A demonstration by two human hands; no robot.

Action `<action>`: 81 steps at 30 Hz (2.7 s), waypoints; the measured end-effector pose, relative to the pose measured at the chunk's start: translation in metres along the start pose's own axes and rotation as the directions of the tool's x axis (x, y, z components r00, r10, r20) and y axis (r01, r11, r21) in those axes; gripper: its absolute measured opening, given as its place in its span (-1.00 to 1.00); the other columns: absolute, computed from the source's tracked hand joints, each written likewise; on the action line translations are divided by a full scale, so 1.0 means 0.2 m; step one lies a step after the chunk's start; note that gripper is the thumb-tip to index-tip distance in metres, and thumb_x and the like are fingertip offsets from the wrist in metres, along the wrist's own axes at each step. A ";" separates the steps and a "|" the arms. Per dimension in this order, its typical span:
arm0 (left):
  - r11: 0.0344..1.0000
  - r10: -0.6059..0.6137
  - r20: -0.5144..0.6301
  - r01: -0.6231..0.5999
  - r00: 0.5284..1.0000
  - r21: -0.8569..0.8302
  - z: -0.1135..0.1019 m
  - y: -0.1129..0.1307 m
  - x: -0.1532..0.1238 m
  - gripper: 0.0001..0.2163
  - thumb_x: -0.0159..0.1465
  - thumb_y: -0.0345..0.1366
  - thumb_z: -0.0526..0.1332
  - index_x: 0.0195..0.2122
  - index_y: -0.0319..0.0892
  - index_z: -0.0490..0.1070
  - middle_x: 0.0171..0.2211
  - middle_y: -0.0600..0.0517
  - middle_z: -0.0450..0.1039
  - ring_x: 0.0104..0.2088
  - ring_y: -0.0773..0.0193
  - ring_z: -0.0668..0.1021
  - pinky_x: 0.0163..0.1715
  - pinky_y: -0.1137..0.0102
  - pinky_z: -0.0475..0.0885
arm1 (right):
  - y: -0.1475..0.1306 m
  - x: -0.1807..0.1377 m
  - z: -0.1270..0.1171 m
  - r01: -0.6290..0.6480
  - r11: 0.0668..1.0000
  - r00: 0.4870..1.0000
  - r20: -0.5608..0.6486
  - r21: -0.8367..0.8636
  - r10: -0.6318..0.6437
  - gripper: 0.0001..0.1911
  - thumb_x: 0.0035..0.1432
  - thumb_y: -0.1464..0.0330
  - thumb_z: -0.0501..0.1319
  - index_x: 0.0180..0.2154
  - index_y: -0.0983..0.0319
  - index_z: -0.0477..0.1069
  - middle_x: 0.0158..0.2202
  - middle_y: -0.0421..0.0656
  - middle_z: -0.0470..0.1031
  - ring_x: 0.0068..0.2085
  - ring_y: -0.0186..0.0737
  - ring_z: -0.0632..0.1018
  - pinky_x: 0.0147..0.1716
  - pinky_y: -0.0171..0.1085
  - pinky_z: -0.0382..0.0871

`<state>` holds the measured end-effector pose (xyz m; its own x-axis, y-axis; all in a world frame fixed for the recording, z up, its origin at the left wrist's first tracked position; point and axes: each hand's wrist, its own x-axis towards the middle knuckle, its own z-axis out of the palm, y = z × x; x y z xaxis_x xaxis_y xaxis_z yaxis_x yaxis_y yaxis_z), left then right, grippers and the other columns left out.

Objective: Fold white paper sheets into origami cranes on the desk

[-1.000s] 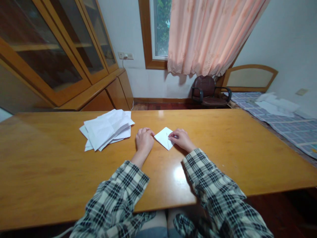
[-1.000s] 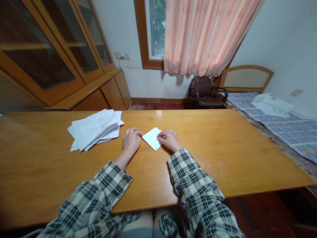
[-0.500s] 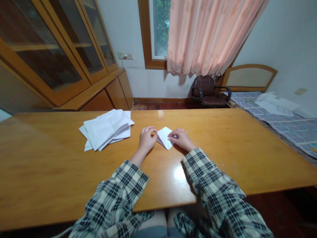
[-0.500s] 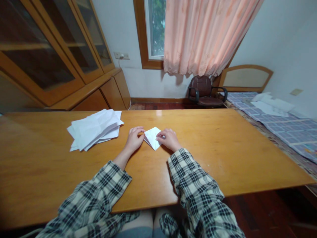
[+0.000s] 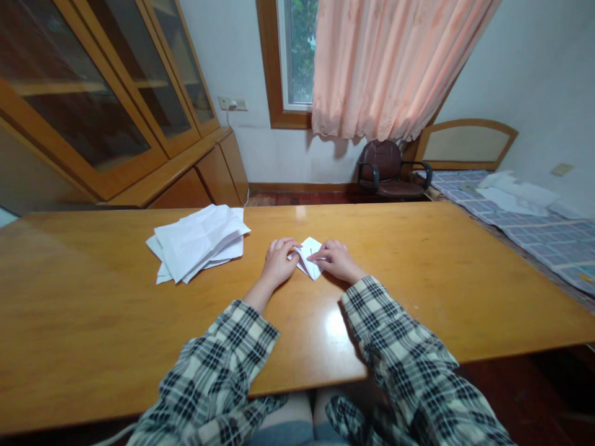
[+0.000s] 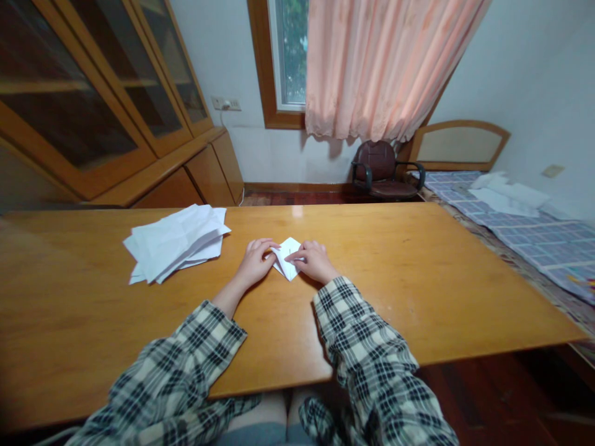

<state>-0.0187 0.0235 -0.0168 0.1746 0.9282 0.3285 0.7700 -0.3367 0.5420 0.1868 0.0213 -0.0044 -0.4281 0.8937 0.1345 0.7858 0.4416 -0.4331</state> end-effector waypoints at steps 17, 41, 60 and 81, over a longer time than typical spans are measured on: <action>0.995 -0.010 0.092 0.001 0.996 0.102 0.01 0.03 -0.01 -0.73 0.34 -0.12 0.04 -0.04 -0.01 0.41 0.04 -0.01 0.38 0.13 0.10 0.30 0.15 0.15 0.18 | -0.01 -0.01 -0.02 0.027 0.999 1.000 0.008 0.020 -0.027 -0.79 0.11 0.18 0.32 -0.17 -0.05 0.57 -0.22 -0.17 0.37 -0.12 -0.18 0.32 -0.11 -0.17 0.04; 0.977 0.047 0.119 -0.070 0.992 0.203 0.04 0.03 -0.02 -0.50 0.21 0.04 0.18 0.12 -0.05 0.30 0.14 -0.10 0.29 0.17 -0.03 0.27 0.17 0.10 0.15 | 0.04 0.00 0.00 -0.014 0.994 1.000 -0.007 0.105 0.015 -0.79 0.18 0.22 0.23 -0.19 0.12 0.56 -0.19 -0.12 0.46 -0.07 -0.12 0.39 -0.03 -0.12 0.12; 0.970 0.024 0.071 -0.041 0.997 0.241 0.04 0.08 -0.03 -0.54 0.17 -0.03 0.25 0.06 -0.06 0.32 0.09 -0.08 0.35 0.14 0.00 0.31 0.15 0.14 0.19 | -0.01 0.00 -0.02 -0.027 0.997 1.000 0.008 0.067 0.026 -0.55 -0.12 0.05 0.42 -0.25 0.16 0.44 -0.21 -0.15 0.45 -0.10 -0.10 0.38 -0.14 -0.20 0.12; 0.997 -0.018 0.059 0.014 0.998 0.071 0.02 -0.01 0.08 -0.74 0.33 -0.12 0.06 -0.18 -0.05 0.50 -0.04 -0.01 0.46 0.02 0.12 0.38 0.08 0.19 0.27 | -0.06 0.00 -0.01 -0.063 0.997 0.998 0.024 -0.040 0.064 -0.47 -0.13 -0.08 0.37 -0.20 0.10 0.46 -0.18 -0.11 0.41 -0.08 -0.03 0.34 -0.13 -0.15 0.07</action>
<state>-0.0144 0.0389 -0.0162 0.1967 0.9419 0.2721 0.8138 -0.3116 0.4905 0.1793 0.0159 0.0023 -0.3878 0.9178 0.0851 0.8282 0.3875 -0.4048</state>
